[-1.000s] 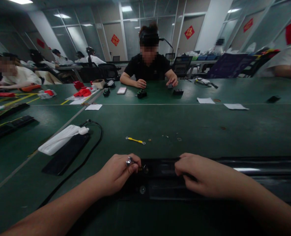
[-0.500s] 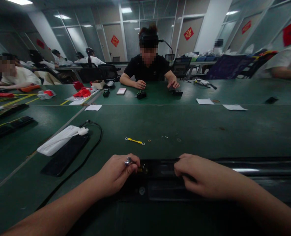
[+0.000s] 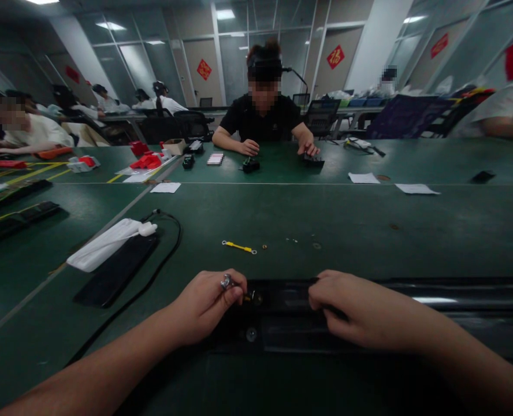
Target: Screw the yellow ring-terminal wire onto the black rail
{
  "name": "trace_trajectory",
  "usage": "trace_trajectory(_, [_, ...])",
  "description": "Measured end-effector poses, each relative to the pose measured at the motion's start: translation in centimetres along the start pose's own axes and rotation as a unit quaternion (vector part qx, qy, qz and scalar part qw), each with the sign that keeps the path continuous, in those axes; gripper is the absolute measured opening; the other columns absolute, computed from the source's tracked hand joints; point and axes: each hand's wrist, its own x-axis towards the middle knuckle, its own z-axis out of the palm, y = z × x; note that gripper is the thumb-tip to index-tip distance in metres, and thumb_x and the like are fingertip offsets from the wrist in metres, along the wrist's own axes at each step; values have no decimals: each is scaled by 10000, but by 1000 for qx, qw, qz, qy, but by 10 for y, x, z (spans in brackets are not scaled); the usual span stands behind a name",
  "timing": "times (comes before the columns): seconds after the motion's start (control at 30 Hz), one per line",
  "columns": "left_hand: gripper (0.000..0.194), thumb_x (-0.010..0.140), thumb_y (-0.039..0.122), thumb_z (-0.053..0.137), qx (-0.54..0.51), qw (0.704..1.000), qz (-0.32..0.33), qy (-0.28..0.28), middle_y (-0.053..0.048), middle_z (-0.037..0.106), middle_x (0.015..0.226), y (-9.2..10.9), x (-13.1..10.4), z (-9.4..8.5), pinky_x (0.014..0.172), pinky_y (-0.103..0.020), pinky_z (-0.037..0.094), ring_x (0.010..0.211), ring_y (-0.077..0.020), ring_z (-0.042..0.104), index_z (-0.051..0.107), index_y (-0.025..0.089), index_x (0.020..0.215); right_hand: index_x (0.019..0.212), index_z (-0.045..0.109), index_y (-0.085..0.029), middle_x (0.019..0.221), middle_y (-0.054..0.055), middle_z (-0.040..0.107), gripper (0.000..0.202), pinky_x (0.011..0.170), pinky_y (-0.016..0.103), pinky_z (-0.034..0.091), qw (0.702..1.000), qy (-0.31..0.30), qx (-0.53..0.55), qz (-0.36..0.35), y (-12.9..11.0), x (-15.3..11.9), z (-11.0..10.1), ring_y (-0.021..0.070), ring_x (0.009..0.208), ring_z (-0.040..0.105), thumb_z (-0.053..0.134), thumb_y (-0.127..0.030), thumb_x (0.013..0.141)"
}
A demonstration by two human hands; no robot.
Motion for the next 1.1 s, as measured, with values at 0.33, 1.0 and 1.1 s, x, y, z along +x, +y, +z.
trace_trajectory(0.33, [173, 978, 213, 352, 16, 1000, 1, -17, 14, 611, 782, -1, 0, 2, 690, -255, 426, 709, -137, 595, 523, 197, 956, 795, 571, -202, 787, 27, 611, 109, 657, 305, 385, 1000, -4, 1, 4, -1, 0, -1, 204, 783, 544, 514, -109, 792])
trace_trajectory(1.0, [191, 985, 208, 350, -23, 1000, -16, -13, 14, 635, 799, -1, 2, 2, 704, -236, 444, 725, -125, 611, 540, 194, 967, 797, 569, -209, 774, 16, 602, 107, 679, 313, 394, 1000, -3, -3, 7, 3, -1, 3, 209, 809, 549, 519, -115, 795])
trace_trajectory(1.1, [194, 987, 211, 349, -26, 999, -18, -19, 13, 638, 812, -1, 1, 4, 714, -242, 445, 739, -127, 614, 542, 197, 978, 809, 581, -210, 766, 17, 606, 114, 690, 321, 395, 1000, -4, 0, 1, 4, -1, 3, 212, 803, 553, 525, -112, 796])
